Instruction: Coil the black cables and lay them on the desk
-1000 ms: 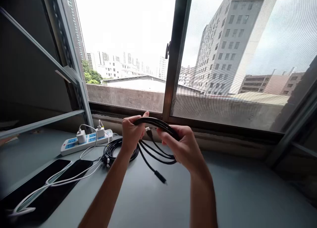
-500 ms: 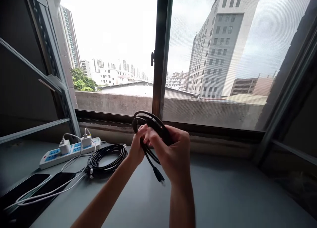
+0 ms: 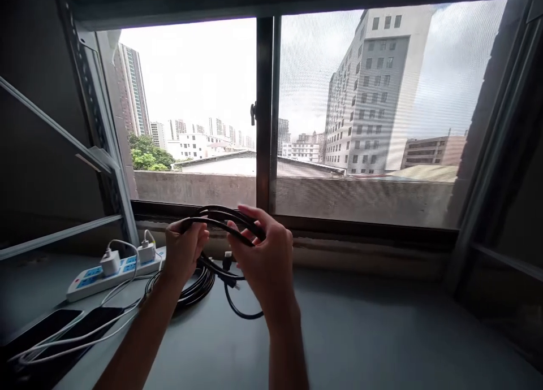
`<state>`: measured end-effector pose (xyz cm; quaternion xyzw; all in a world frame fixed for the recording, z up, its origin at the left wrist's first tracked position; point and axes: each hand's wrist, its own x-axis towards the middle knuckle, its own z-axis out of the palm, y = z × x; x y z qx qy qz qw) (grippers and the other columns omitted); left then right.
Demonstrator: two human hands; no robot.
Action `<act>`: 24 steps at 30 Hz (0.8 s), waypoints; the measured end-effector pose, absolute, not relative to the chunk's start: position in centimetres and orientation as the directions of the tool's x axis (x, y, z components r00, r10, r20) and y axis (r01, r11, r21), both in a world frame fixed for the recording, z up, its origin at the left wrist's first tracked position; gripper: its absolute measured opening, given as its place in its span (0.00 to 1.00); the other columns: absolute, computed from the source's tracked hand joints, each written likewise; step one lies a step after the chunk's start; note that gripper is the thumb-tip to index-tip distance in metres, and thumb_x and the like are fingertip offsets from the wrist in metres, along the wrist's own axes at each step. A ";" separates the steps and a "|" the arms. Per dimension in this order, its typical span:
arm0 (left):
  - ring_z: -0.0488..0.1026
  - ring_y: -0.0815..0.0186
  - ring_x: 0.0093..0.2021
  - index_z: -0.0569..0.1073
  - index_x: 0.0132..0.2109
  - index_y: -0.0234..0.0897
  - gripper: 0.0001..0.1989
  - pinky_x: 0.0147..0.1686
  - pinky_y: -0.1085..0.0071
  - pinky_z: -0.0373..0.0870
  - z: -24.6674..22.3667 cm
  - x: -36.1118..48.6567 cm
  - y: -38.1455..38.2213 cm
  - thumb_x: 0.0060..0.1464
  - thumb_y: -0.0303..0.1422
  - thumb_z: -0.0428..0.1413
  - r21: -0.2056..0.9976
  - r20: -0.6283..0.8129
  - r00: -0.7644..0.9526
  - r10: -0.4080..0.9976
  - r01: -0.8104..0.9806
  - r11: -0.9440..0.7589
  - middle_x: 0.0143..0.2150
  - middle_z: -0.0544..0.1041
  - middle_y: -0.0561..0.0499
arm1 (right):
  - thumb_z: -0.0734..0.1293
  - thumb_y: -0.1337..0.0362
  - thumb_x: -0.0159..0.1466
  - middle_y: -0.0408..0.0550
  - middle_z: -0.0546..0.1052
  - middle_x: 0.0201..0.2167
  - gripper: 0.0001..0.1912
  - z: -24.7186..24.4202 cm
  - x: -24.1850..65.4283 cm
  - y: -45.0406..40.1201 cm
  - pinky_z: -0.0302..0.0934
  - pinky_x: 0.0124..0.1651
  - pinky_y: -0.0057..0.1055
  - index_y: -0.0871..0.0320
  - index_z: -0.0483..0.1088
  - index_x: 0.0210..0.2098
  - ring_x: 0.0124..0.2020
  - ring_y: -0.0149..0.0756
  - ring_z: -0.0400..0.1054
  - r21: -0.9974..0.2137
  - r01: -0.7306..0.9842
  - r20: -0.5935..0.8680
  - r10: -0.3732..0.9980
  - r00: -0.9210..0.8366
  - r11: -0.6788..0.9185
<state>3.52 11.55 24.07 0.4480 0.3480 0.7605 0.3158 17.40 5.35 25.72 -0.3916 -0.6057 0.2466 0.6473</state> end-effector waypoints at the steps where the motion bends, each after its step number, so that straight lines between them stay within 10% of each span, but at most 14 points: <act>1: 0.47 0.81 0.10 0.53 0.16 0.37 0.20 0.10 0.81 0.42 23.9 3.7 11.5 0.38 0.34 0.59 0.800 0.501 -0.403 0.766 -0.123 -0.587 0.11 0.52 0.63 | 0.68 0.60 0.52 0.38 0.66 0.15 0.15 25.8 17.4 5.0 0.55 0.12 0.19 0.60 0.75 0.38 0.14 0.25 0.60 -0.827 0.132 0.558 0.826 0.080 0.546; 8: 0.63 0.71 0.11 0.62 0.13 0.36 0.19 0.14 0.78 0.57 22.1 4.4 12.7 0.48 0.37 0.53 0.848 0.488 -0.022 0.873 0.252 -0.467 0.09 0.63 0.53 | 0.69 0.60 0.50 0.36 0.62 0.11 0.16 26.1 18.4 4.2 0.42 0.05 0.16 0.62 0.76 0.36 0.09 0.22 0.53 -0.879 0.047 0.476 0.864 0.166 0.475; 12: 0.68 0.65 0.13 0.71 0.17 0.34 0.28 0.15 0.74 0.63 20.6 3.9 13.5 0.51 0.52 0.47 0.946 0.002 0.363 0.932 0.302 -0.120 0.13 0.70 0.45 | 0.69 0.61 0.50 0.34 0.60 0.09 0.19 26.0 18.2 4.8 0.39 0.05 0.17 0.60 0.76 0.40 0.08 0.22 0.50 -0.852 0.001 0.493 0.803 0.334 0.523; 16: 0.75 0.62 0.24 0.76 0.24 0.32 0.37 0.25 0.72 0.69 19.8 3.8 13.6 0.54 0.56 0.36 0.911 -0.351 0.714 0.606 0.410 0.045 0.22 0.76 0.38 | 0.68 0.64 0.51 0.33 0.58 0.09 0.18 26.1 17.2 4.5 0.38 0.06 0.16 0.58 0.76 0.42 0.08 0.19 0.47 -0.820 0.030 0.561 0.793 0.239 0.571; 24: 0.76 0.62 0.37 0.70 0.43 0.36 0.15 0.40 0.69 0.68 19.5 4.7 14.9 0.52 0.40 0.56 0.932 0.252 0.647 0.719 -0.363 -0.001 0.35 0.78 0.46 | 0.69 0.61 0.52 0.30 0.52 0.07 0.21 25.5 17.2 5.8 0.37 0.08 0.17 0.60 0.74 0.45 0.07 0.19 0.43 -0.799 -0.013 0.586 0.782 0.214 0.602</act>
